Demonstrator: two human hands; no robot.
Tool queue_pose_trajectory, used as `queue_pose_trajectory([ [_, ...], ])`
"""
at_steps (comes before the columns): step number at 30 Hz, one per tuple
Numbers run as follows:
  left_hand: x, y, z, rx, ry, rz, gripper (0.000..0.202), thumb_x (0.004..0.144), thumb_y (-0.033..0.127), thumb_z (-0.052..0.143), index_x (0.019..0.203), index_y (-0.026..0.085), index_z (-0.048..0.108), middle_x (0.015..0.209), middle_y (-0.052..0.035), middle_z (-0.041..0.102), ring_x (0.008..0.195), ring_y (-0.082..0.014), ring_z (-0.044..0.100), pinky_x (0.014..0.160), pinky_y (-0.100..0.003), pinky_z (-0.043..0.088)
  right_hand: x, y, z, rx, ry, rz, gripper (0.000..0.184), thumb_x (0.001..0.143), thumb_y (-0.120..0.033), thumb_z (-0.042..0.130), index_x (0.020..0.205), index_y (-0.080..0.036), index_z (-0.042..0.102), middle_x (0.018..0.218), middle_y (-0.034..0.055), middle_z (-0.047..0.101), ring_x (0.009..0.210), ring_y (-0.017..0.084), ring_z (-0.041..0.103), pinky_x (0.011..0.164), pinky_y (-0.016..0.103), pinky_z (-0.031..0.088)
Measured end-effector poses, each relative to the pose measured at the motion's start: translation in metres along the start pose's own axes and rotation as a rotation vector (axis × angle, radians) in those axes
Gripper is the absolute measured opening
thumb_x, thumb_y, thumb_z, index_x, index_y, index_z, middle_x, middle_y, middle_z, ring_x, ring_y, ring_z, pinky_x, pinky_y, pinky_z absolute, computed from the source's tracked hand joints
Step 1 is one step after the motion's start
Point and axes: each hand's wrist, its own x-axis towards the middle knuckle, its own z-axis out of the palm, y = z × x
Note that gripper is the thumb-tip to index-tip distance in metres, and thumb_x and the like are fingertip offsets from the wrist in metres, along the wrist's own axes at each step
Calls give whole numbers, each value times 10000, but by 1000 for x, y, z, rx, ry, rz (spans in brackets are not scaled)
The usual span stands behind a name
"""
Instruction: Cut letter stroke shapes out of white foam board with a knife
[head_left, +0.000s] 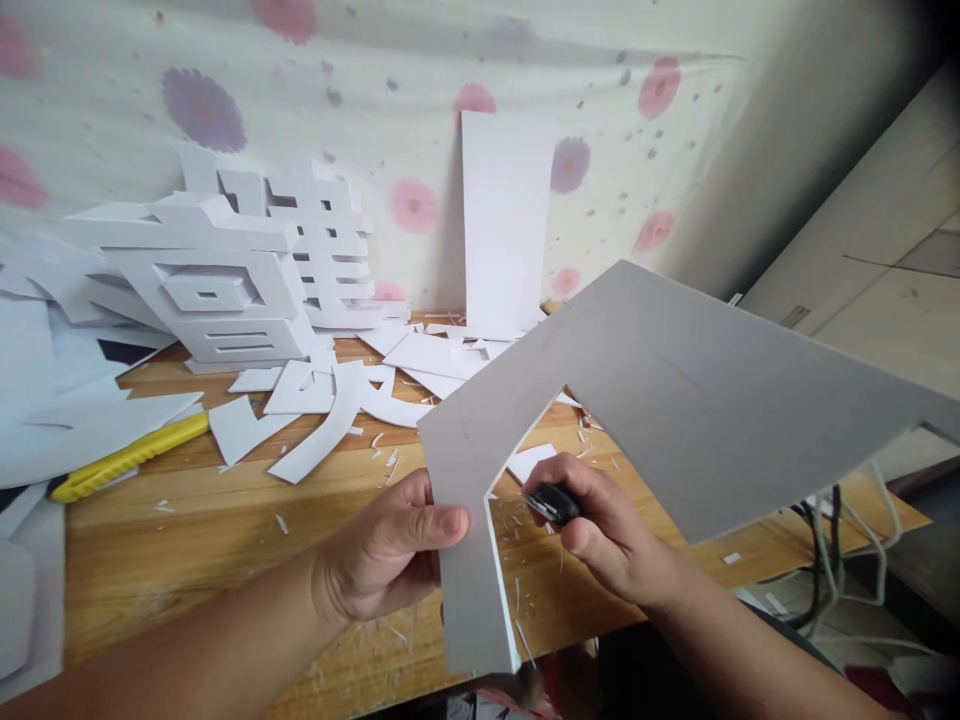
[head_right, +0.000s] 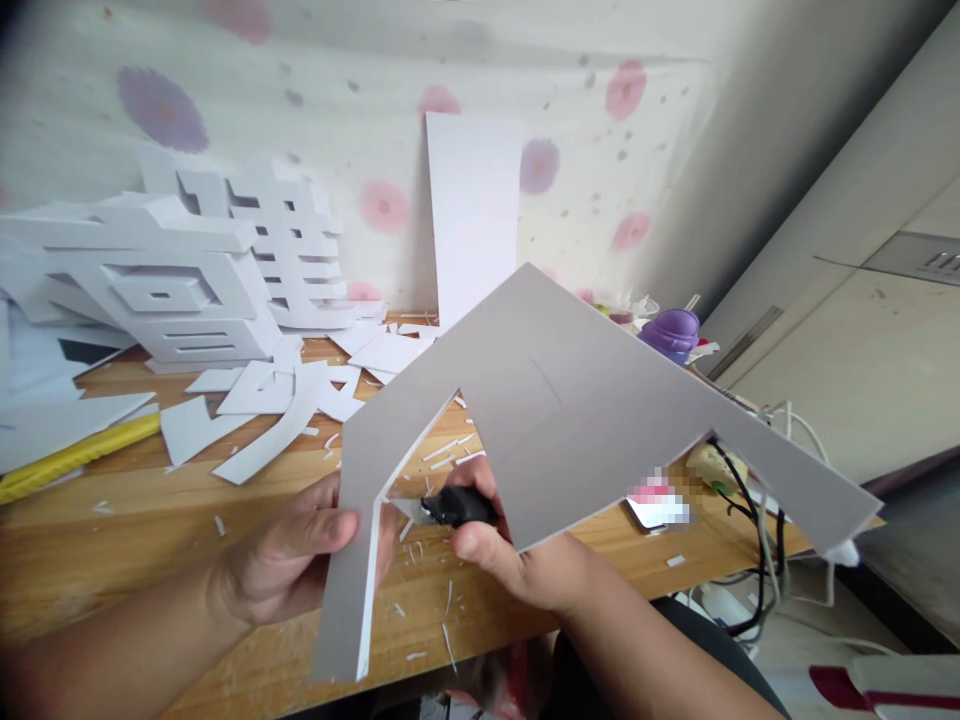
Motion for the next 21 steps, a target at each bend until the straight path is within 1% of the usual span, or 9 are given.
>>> queue_pose_trajectory([
  [2, 0, 0, -1, -2, -10, -6, 290, 754, 436, 758, 694, 155, 718, 603, -10, 602, 526, -71, 479, 543, -180, 396, 2, -1, 0, 53, -60, -11, 509, 954, -642, 355, 992, -194, 592, 814, 32, 570, 719, 159, 538, 664, 291, 422],
  [4, 1, -1, -1, -18, -31, -10, 293, 760, 429, 754, 690, 147, 715, 605, -14, 607, 539, -72, 492, 554, -176, 402, 4, -1, 1, 65, -88, 1, 564, 958, -653, 321, 965, -176, 623, 776, 33, 574, 689, 151, 539, 642, 283, 414],
  [7, 2, -1, 0, -60, -85, -4, 293, 759, 423, 755, 709, 138, 714, 623, -15, 622, 529, -65, 493, 539, -169, 392, 7, 0, 2, 71, -106, 32, 589, 957, -652, 331, 980, -165, 662, 712, 26, 581, 642, 143, 540, 598, 268, 404],
  [11, 0, 0, 1, -80, -135, -26, 276, 759, 411, 760, 746, 139, 716, 639, -13, 639, 511, -63, 502, 484, -158, 356, 7, 1, 3, 154, -149, 93, 608, 946, -661, 351, 1009, -152, 676, 671, 23, 577, 591, 139, 542, 561, 262, 415],
  [15, -3, -1, -1, -63, -129, -38, 266, 760, 410, 757, 724, 150, 716, 628, -12, 644, 528, -78, 546, 492, -155, 386, 7, 0, 4, 201, -195, 158, 616, 931, -689, 338, 963, -159, 650, 664, 28, 575, 583, 148, 558, 560, 271, 435],
  [17, -3, -2, -3, -53, -112, -46, 266, 755, 414, 759, 710, 156, 714, 614, -8, 641, 519, -78, 548, 489, -155, 396, 7, -1, 5, 196, -204, 174, 621, 922, -707, 323, 897, -172, 638, 642, 25, 563, 571, 148, 545, 556, 275, 429],
  [21, -2, -1, -2, -18, -104, -60, 274, 745, 424, 758, 693, 159, 717, 600, -11, 642, 505, -75, 535, 475, -158, 375, 8, -3, 6, 193, -218, 205, 628, 904, -733, 318, 808, -183, 606, 601, 18, 527, 537, 142, 504, 526, 275, 407],
])
